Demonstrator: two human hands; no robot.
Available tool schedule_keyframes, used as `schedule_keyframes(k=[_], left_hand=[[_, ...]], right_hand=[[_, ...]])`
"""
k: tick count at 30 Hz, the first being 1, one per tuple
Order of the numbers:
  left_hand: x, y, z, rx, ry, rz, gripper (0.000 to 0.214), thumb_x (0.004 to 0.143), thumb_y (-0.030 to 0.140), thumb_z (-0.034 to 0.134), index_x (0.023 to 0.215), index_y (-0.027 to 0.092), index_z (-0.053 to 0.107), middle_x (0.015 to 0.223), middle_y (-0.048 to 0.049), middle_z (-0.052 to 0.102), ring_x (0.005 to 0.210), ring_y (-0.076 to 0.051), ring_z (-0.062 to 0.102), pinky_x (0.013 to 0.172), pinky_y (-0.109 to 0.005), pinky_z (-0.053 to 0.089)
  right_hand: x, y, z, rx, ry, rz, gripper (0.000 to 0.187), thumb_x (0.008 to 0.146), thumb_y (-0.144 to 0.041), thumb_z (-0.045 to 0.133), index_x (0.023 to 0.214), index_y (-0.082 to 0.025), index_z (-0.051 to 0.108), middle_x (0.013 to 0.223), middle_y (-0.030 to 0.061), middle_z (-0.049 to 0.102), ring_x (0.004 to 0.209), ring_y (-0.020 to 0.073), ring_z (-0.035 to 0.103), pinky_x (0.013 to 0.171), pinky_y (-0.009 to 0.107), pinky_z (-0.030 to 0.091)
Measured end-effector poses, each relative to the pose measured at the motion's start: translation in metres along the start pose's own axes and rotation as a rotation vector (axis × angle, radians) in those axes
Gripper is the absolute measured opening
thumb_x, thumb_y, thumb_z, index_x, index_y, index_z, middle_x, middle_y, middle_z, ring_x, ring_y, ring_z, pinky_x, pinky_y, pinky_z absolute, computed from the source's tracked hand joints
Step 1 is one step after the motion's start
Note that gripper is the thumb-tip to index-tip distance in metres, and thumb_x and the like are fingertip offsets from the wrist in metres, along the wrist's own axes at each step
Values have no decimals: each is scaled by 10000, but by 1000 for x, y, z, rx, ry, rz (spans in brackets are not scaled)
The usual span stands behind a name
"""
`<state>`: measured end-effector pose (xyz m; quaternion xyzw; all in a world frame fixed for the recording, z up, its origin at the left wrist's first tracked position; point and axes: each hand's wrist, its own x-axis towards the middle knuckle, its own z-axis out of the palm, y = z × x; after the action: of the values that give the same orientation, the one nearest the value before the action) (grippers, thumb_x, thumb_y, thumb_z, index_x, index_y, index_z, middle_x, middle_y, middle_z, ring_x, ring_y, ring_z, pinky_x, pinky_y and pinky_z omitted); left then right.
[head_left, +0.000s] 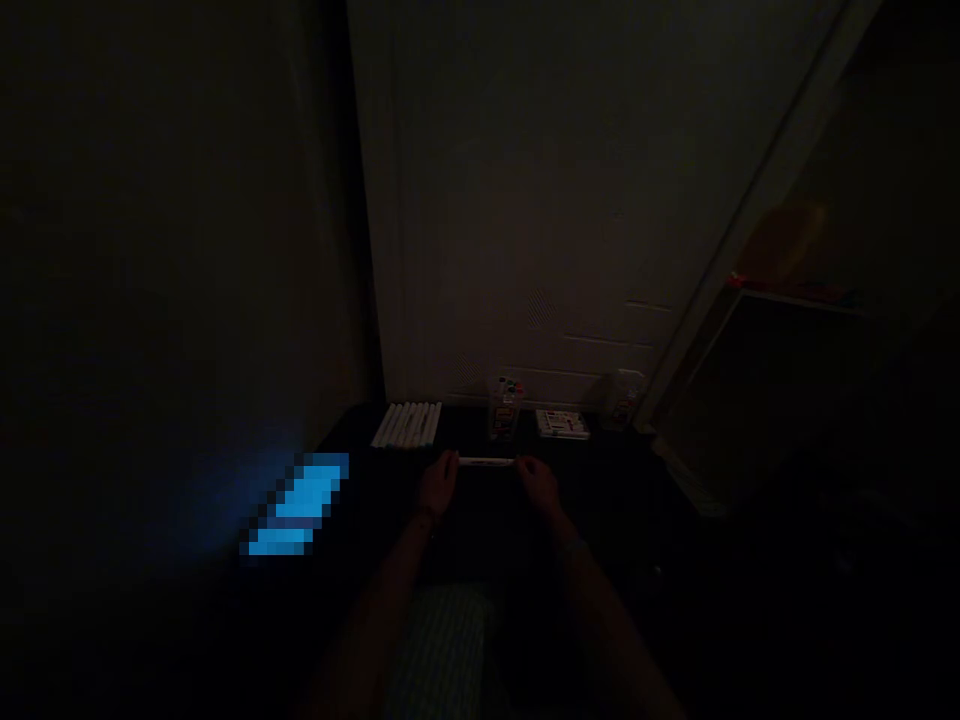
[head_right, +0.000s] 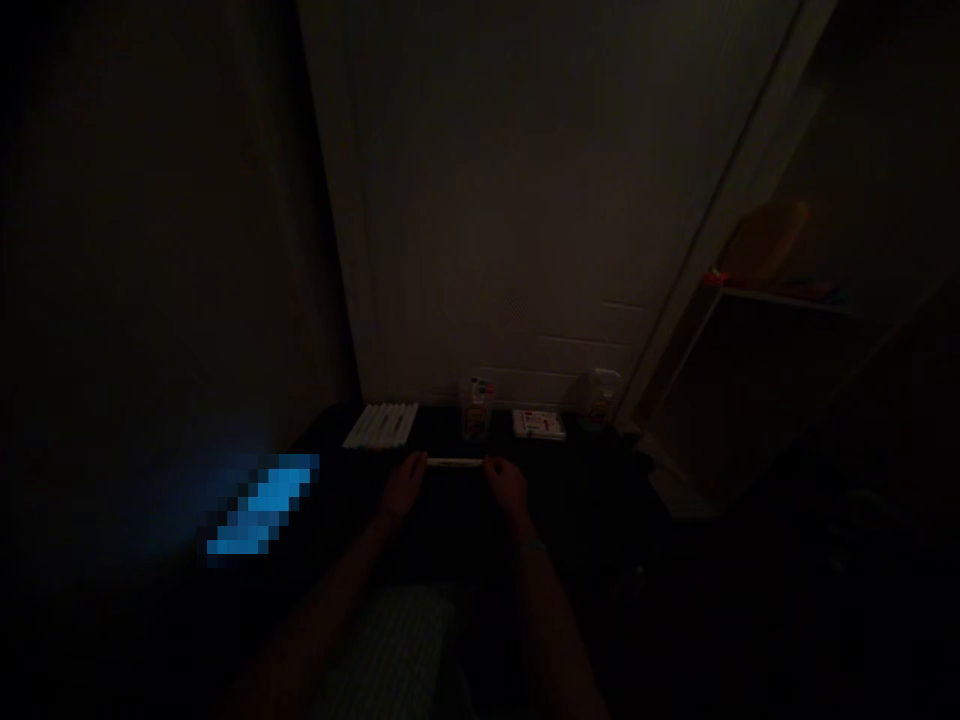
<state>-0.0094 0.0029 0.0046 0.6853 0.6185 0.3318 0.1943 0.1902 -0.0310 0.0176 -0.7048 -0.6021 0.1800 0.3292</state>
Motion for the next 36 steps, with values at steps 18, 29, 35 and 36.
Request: schedule_keyframes(k=[18,29,35,36], left_hand=[[0,3,-3,-1,-12,7,368,832,434,242,962,217,509,881,-59,611,784,-137,556,650,-205,342],[-3,2,-1,21,16,0,375,830,443,239,926,216,522,832,-52,614,762,-138,560,633,-205,340],[-3,1,-2,18,0,10,387,830,448,223,942,222,516,833,-49,612,738,-132,555,612,-202,335],[-3,0,-2,12,-1,8,386,831,447,223,949,222,514,843,-49,612,747,-132,555,616,-201,336]], right_hand=[[-2,-4,-4,23,6,19,470,804,-513,254,829,-207,610,772,1,610,703,112,532,599,180,351],[-1,-2,-4,-4,3,-3,488,801,-524,242,804,-204,611,760,2,604,698,115,531,591,182,347],[0,0,-1,43,17,-13,490,794,-537,241,827,-212,607,776,1,604,706,114,525,602,180,346],[0,0,-1,47,17,-7,490,793,-539,242,832,-214,608,776,2,604,705,115,525,603,180,346]])
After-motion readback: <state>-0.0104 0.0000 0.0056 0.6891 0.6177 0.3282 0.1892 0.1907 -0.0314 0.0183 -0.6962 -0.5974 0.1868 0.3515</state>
